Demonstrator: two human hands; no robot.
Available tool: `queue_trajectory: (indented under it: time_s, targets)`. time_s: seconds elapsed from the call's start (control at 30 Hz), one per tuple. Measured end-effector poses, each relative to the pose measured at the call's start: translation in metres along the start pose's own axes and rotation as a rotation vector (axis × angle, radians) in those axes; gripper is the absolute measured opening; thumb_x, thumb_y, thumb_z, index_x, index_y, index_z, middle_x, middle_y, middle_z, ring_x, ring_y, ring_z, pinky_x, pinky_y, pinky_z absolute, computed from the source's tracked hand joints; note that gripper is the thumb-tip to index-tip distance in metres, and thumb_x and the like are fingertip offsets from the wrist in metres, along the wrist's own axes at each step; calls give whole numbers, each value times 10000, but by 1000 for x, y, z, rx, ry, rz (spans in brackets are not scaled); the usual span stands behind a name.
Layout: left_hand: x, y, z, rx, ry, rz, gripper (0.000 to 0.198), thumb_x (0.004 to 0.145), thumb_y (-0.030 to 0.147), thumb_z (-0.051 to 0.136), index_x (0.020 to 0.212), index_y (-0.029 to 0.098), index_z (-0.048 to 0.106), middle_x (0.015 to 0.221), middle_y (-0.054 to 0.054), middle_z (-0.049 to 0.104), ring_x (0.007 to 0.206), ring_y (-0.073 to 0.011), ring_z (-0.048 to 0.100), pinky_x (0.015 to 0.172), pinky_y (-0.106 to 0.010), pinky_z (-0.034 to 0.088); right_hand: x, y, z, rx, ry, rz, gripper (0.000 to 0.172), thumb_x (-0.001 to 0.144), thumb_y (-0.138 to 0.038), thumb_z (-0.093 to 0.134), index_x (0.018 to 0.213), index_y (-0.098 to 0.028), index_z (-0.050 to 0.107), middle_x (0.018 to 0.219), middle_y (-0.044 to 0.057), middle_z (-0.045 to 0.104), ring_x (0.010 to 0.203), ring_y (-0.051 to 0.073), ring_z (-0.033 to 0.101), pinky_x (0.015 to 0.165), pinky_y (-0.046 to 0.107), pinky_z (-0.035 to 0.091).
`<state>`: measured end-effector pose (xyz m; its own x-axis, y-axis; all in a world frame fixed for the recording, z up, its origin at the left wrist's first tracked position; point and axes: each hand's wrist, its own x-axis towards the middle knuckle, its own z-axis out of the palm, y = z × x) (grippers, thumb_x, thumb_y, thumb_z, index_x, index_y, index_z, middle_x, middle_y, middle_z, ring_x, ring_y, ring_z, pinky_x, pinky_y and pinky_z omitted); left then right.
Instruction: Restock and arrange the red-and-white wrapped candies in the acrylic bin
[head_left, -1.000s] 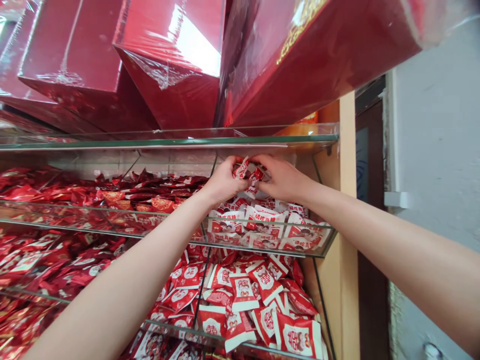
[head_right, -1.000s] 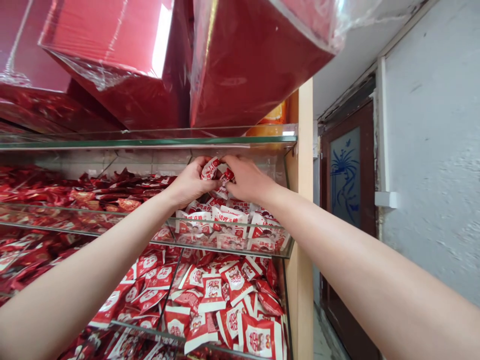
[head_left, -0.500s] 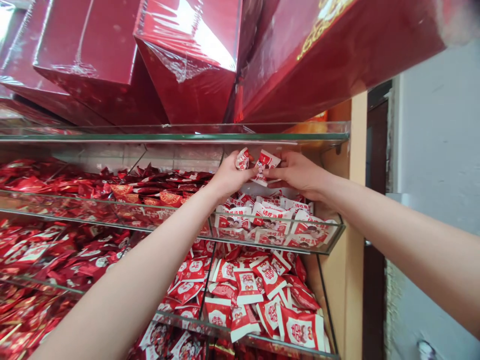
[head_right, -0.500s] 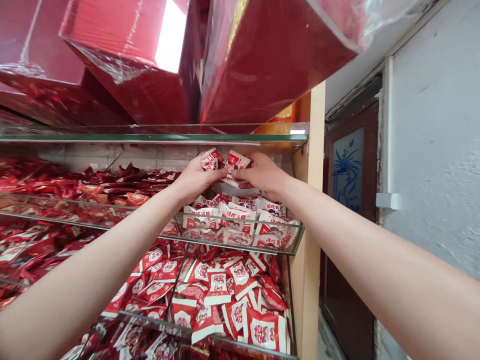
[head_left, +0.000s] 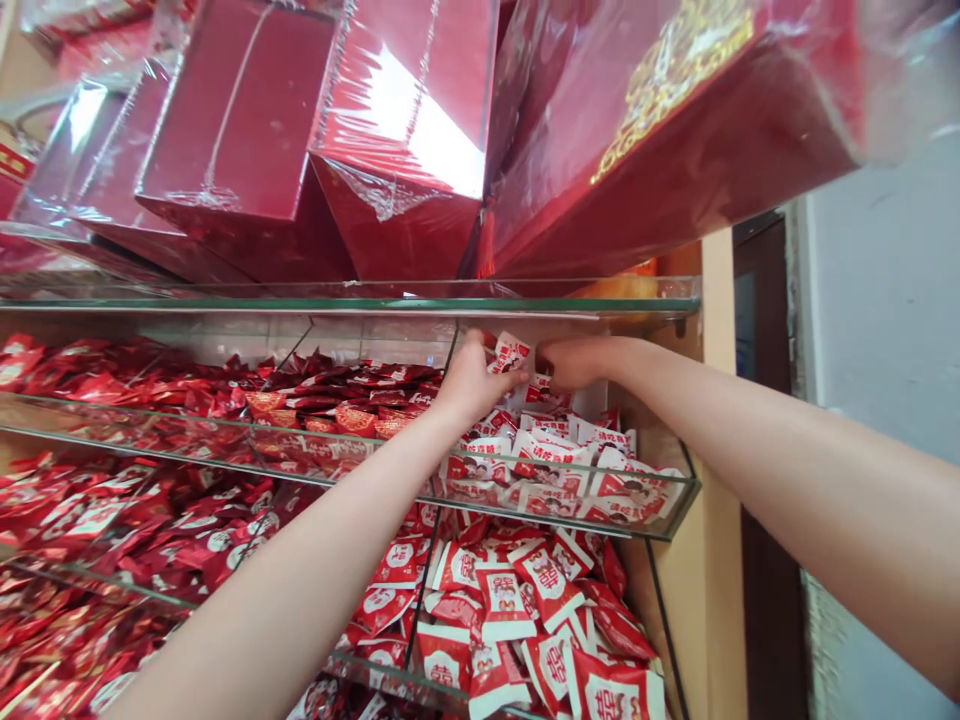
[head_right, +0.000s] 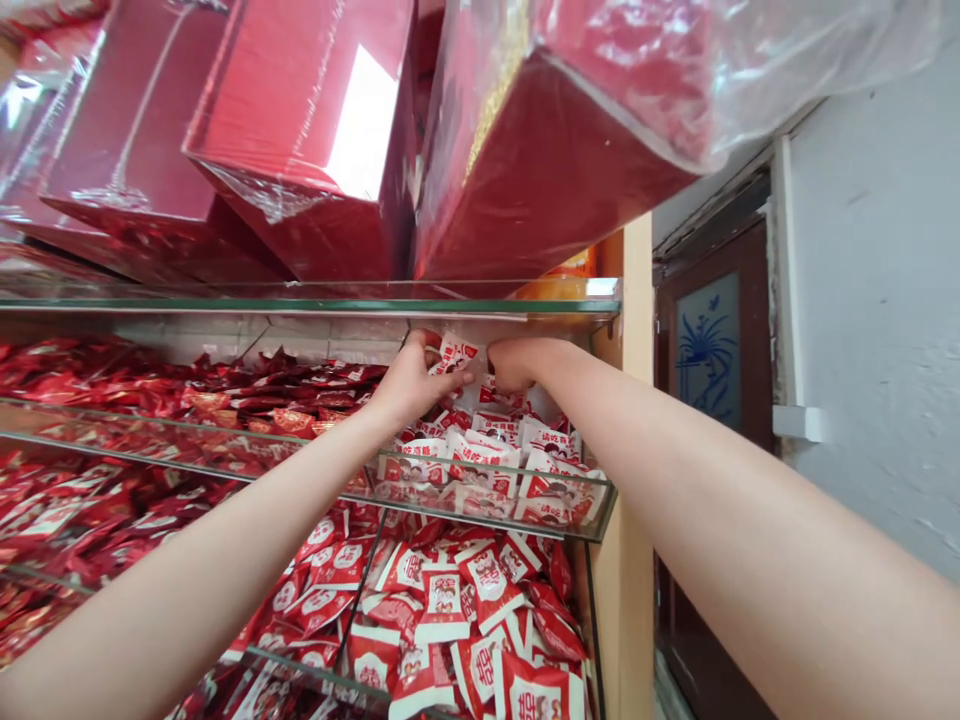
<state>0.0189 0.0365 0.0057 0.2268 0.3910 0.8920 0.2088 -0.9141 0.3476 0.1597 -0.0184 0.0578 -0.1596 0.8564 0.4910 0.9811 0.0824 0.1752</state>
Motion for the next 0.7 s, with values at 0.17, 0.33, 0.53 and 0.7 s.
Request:
queue_trajectory:
  time_s: [0.17,0.33,0.53,0.7]
  targets:
    - [-3,-1,3,286,-82,-12,204,682,285,642,825,178,544,826,-86,622,800,-263,603,741,-371,452,18,4,13,-68,-331,37,157,631,-84,581,767,-123,650,693,40,644,585,159,588,495,229,422]
    - [1,-7,9,485,-174,-49,348,709,191,574,1053,161,529,1047,-191,588,929,-329,597,783,-430,444,23,7,37,-39,-291,106,231,626,-49,571,825,-109,673,726,71,665,614,169,612,528,231,455]
    - [30,-9,10,479,-289,-104,265,428,61,735,624,184,605,537,-36,611,621,-282,611,658,-429,472,24,1,37,-17,-197,174,177,607,-111,663,780,-129,692,636,61,654,642,190,633,573,251,484]
    - [49,-18,15,489,-381,-117,310,325,-69,670,468,192,583,419,3,573,648,-278,613,705,-456,464,27,2,37,-17,-211,158,121,608,-97,647,717,-134,685,710,82,676,705,216,645,629,286,493]
